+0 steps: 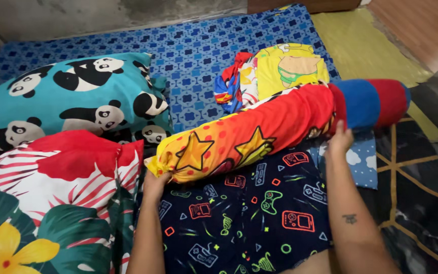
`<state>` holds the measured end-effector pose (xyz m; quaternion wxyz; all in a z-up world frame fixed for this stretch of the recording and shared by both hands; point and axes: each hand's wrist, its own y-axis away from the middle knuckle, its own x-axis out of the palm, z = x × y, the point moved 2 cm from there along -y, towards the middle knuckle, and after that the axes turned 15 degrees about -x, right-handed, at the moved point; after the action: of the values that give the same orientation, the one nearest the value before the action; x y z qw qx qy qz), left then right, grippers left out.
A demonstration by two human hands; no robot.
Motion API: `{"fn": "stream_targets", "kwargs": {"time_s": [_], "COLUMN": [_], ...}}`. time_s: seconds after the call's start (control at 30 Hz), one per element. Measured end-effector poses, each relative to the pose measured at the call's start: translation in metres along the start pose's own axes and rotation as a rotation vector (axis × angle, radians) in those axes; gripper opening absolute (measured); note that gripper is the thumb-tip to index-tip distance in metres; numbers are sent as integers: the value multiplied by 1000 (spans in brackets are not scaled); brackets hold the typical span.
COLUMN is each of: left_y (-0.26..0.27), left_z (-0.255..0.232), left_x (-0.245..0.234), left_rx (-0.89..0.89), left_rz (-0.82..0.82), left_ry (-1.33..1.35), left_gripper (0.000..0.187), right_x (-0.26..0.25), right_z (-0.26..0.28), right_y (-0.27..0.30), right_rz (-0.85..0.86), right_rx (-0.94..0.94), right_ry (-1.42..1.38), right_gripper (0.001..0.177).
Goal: The person sits on the floor and folds a long cylindrical pillow with a cartoon print, then folds a blue cloud-patterned pillowcase and places it on a panda-print pillow. The person handles the items by hand without tools.
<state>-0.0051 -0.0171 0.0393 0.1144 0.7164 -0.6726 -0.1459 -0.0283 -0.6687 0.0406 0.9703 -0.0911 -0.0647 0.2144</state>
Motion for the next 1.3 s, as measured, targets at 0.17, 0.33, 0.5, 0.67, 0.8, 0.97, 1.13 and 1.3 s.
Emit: {"fn": "stream_targets", "kwargs": {"time_s": [0.17,0.33,0.5,0.67,0.8,0.97,1.13,1.3], "left_y": [-8,-11,-17,-16,-11,15,36,27], "left_z": [5,9,5,7,3,-19,-42,-42], "left_x": [-11,-19,-10,-4,-1,15,31,35], "left_rx": [71,93,56,311,340,276,203,270], "left_rz": [-165,-221,-245,-147,-366,-437,-521,-586], "left_ry": [123,316,234,45,-307,-596,-807,-889], "left_gripper": [47,63,79,93,96,115,122,103], "right_x": [30,69,76,79,86,108,114,113], "right_z": [21,33,32,52,87,103,91,69], "right_y": [-45,-38,29,88,98,104,103,92], "right_rz": [49,323,366,399,382,448,407,304], "right_rx": [-445,-471,-560,-793,-901,-1034,-947,-945], "right_ry": [-71,-89,220,344,413,571,671,716], "right_gripper": [27,15,26,33,32,40,16,32]}}
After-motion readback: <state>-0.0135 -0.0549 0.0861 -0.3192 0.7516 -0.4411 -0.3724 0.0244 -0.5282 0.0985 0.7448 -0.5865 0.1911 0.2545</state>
